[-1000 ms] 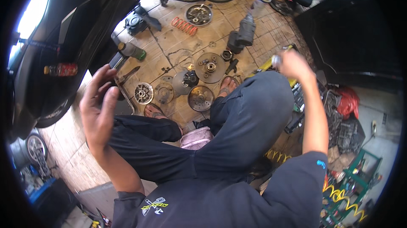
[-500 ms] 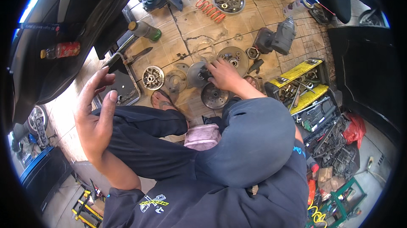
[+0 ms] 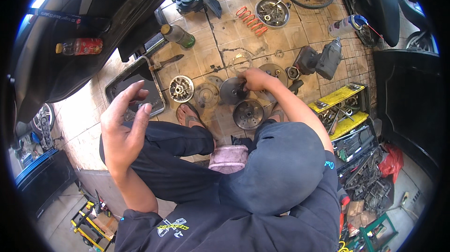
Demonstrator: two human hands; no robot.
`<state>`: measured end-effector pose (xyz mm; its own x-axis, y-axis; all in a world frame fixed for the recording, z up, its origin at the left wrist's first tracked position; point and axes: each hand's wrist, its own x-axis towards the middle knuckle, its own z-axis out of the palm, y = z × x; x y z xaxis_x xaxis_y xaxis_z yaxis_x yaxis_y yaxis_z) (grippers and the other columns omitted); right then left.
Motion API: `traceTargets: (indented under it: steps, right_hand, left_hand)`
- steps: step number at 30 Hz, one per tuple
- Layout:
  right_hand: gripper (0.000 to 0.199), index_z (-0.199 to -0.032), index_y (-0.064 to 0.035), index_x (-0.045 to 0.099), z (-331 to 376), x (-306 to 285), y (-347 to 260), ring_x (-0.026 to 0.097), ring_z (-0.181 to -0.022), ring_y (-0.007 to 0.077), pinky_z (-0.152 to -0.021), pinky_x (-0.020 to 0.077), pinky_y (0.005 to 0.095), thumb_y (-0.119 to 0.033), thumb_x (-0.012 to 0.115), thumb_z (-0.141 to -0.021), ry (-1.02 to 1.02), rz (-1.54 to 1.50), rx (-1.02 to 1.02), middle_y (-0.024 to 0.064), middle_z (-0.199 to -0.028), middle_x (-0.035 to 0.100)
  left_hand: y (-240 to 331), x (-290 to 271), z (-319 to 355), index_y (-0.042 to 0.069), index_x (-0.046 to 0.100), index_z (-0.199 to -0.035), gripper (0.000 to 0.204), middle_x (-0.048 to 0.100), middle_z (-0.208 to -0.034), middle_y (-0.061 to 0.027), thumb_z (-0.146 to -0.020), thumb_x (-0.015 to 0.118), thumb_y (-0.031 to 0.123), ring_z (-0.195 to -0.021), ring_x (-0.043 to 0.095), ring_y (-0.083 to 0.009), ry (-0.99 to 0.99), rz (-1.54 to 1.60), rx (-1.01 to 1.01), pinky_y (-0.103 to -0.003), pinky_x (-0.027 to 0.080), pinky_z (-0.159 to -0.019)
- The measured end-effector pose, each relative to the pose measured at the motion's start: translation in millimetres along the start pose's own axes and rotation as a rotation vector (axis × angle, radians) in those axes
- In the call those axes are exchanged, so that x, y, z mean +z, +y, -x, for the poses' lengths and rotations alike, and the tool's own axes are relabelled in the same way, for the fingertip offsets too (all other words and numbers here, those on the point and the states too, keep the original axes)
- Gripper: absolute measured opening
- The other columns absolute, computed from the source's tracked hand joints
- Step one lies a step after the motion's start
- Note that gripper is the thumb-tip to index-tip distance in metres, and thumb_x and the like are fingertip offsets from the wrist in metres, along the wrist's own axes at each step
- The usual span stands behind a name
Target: The person assembles clutch components by placing small metal pieces into a clutch housing and then attaching circular metal plates together.
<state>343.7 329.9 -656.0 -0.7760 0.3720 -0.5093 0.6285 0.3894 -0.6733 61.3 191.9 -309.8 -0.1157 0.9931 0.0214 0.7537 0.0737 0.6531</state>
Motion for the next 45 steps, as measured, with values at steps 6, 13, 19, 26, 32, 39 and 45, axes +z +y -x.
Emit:
traceTargets:
  steps: [6, 13, 19, 26, 32, 39, 45]
  right_hand:
    - [0.030, -0.098, -0.0013, 0.065, 13.3, -49.1, -33.2, 0.063, -0.088, 0.0213, -0.079, 0.0492, 0.0373, -0.012, 0.083, -0.076, -0.054, -0.313, 0.003, 0.0101, -0.090, 0.069]
    - [0.019, -0.095, -0.0029, 0.068, 86.7, -194.5, -237.7, 0.068, -0.081, 0.0256, -0.071, 0.0529, 0.0363, -0.005, 0.079, -0.080, 0.467, -0.052, -0.824, 0.0134, -0.087, 0.068]
    - [0.017, -0.095, -0.0003, 0.072, 62.5, -201.4, -319.2, 0.071, -0.078, 0.0272, -0.072, 0.0562, 0.0359, -0.011, 0.074, -0.082, 0.512, -0.238, -1.066, 0.0145, -0.083, 0.071]
    - [0.032, -0.114, -0.0050, 0.068, -90.4, -88.2, -143.2, 0.067, -0.110, 0.0362, -0.094, 0.0531, 0.0469, -0.025, 0.061, -0.091, 0.267, 0.244, 0.085, 0.0223, -0.113, 0.071]
    - [0.036, -0.129, -0.0086, 0.054, -121.5, 32.8, -112.7, 0.064, -0.109, 0.0465, -0.092, 0.0530, 0.0535, -0.016, 0.053, -0.093, 0.296, 0.146, 0.359, 0.0284, -0.128, 0.055]
    - [0.019, -0.102, -0.0065, 0.058, -114.0, 40.8, -30.5, 0.064, -0.073, 0.0356, -0.063, 0.0516, 0.0455, -0.012, 0.061, -0.085, 0.668, -0.179, 0.044, 0.0205, -0.086, 0.065]
    - [0.012, -0.100, -0.0084, 0.059, -83.2, -32.9, -79.4, 0.054, -0.061, 0.0171, -0.048, 0.0389, 0.0294, -0.015, 0.059, -0.089, 0.319, -1.740, 0.115, 0.0083, -0.079, 0.061]
  left_hand:
    - [-5.4, 7.2, 2.4, -0.004, 0.064, -0.122, 0.034, 0.072, -0.100, -0.0145, -0.089, 0.070, 0.003, -0.095, 0.071, -0.0256, 0.012, 0.069, -0.080, -0.035, 0.054, -0.087]
    - [-6.5, 28.5, -11.2, 0.004, 0.012, -0.159, 0.085, 0.040, -0.148, -0.0270, -0.102, 0.056, 0.049, -0.130, 0.052, -0.0396, 0.037, 1.395, -0.508, -0.058, 0.047, -0.104]
    - [-4.9, -8.6, -10.2, -0.012, 0.049, -0.133, 0.048, 0.059, -0.132, -0.0269, -0.101, 0.046, 0.023, -0.120, 0.063, -0.0395, 0.093, 2.126, -0.328, -0.052, 0.059, -0.094]
    - [-39.8, -38.4, -8.1, -0.009, 0.035, -0.146, 0.044, 0.045, -0.148, -0.0266, -0.107, 0.035, 0.013, -0.139, 0.046, -0.0404, 0.279, 2.296, -0.075, -0.056, 0.059, -0.097]
    - [-45.5, -45.1, 7.8, -0.003, 0.040, -0.147, 0.047, 0.043, -0.148, -0.0280, -0.109, 0.038, 0.025, -0.136, 0.049, -0.0403, 0.345, 2.001, -0.094, -0.053, 0.062, -0.091]
    - [-34.0, -43.1, -2.9, 0.005, 0.051, -0.138, 0.039, 0.061, -0.129, -0.0220, -0.109, 0.039, 0.029, -0.113, 0.065, -0.0412, 0.434, 1.836, -0.298, -0.053, 0.063, -0.078]
    - [-22.4, -31.9, 1.5, -0.005, 0.057, -0.123, 0.027, 0.068, -0.112, -0.0230, -0.106, 0.046, 0.014, -0.099, 0.072, -0.0385, 0.313, 1.466, -0.176, -0.045, 0.064, -0.079]
